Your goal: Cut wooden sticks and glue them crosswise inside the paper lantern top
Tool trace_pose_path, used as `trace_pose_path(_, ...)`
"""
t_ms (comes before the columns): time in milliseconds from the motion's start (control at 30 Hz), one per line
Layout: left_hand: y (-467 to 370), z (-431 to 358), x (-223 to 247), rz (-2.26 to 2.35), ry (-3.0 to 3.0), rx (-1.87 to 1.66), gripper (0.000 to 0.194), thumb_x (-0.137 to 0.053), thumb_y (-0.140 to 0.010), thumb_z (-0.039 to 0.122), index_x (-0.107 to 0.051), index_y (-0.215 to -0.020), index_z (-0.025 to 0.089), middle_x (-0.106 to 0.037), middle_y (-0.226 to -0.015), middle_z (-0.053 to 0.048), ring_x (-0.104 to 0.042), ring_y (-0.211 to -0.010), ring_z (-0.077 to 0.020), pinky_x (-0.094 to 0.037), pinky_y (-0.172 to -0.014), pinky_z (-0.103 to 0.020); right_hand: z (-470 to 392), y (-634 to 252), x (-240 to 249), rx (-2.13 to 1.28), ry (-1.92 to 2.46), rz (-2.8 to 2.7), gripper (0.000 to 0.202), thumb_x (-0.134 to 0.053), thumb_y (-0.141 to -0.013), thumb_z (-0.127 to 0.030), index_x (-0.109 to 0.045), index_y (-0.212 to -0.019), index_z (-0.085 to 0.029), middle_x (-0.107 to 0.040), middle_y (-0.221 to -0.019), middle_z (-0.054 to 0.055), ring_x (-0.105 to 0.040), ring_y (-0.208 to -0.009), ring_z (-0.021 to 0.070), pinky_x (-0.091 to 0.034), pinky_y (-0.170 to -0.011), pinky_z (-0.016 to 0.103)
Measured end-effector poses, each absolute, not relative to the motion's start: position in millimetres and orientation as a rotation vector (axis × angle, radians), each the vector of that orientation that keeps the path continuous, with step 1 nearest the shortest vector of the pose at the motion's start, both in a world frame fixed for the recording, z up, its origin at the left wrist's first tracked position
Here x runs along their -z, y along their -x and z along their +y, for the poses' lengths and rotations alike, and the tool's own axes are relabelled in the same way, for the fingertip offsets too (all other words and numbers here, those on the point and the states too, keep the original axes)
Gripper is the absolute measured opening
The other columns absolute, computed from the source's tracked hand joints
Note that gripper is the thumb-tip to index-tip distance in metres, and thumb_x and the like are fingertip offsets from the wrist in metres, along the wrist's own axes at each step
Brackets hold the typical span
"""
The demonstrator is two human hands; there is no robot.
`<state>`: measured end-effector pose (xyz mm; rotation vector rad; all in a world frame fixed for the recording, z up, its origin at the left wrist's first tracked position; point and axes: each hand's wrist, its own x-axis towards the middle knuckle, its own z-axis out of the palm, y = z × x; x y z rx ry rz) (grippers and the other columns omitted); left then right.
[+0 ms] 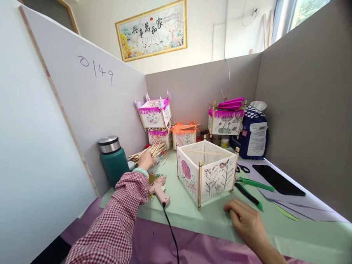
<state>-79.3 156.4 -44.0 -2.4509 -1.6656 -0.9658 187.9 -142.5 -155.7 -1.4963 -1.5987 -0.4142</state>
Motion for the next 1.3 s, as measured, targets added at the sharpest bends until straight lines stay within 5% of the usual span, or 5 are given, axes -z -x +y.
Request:
trace_pose_path(267,66.0,146.9,42.1,-1.978,2.316,0.77,0.032,-0.054,-0.09,0.039,-0.061,-0.108,0.014,-0.063,-0.107,-0.008,-0.06,-0.099,-0.0212,-0.048,-0.087,-0.042,-140.7,-192.0,161.6,0.408,1.5,-1.617,0.024,-0.038,-0.082,-0.01,-0.056,-0.07,-0.021,-0.059,-0.067,0.0,-0.058,-0.063,0.0135,-0.043,-0.06,0.024)
trace_pose_path(533,76.9,163.5,38.5,-2.156,2.146,0.836,0.03,-0.05,-0.087,0.033,-0.067,-0.105,0.016,-0.069,-0.105,-0.019,-0.063,-0.1,-0.0308,-0.046,-0.081,-0.035,-138.5,-197.6,164.9,0.445,1.497,-1.662,0.024,-0.04,-0.08,-0.009,-0.057,-0.07,-0.022,-0.061,-0.067,-0.001,-0.059,-0.062,0.0131,-0.044,-0.058,0.022)
trace_pose_path(1067,89.8,172.9,23.0,-2.155,2.114,0.847,0.042,-0.039,-0.093,0.041,-0.071,-0.099,0.014,-0.07,-0.104,-0.017,-0.063,-0.101,-0.03,-0.047,-0.083,-0.037,-139.2,-193.9,161.6,0.435,1.491,-1.655,0.023,-0.04,-0.08,-0.009,-0.056,-0.07,-0.021,-0.059,-0.066,-0.001,-0.057,-0.061,0.0124,-0.043,-0.058,0.022)
trace_pose_path(1300,88.9,167.8,31.0,-2.185,2.151,0.687,0.033,-0.059,-0.085,0.043,-0.065,-0.101,0.014,-0.068,-0.1,-0.01,-0.063,-0.095,-0.0223,-0.05,-0.082,-0.038,-140.9,-190.8,160.2,0.401,1.506,-1.622,0.024,-0.038,-0.082,-0.01,-0.056,-0.07,-0.021,-0.059,-0.066,-0.001,-0.057,-0.062,0.0132,-0.042,-0.058,0.023)
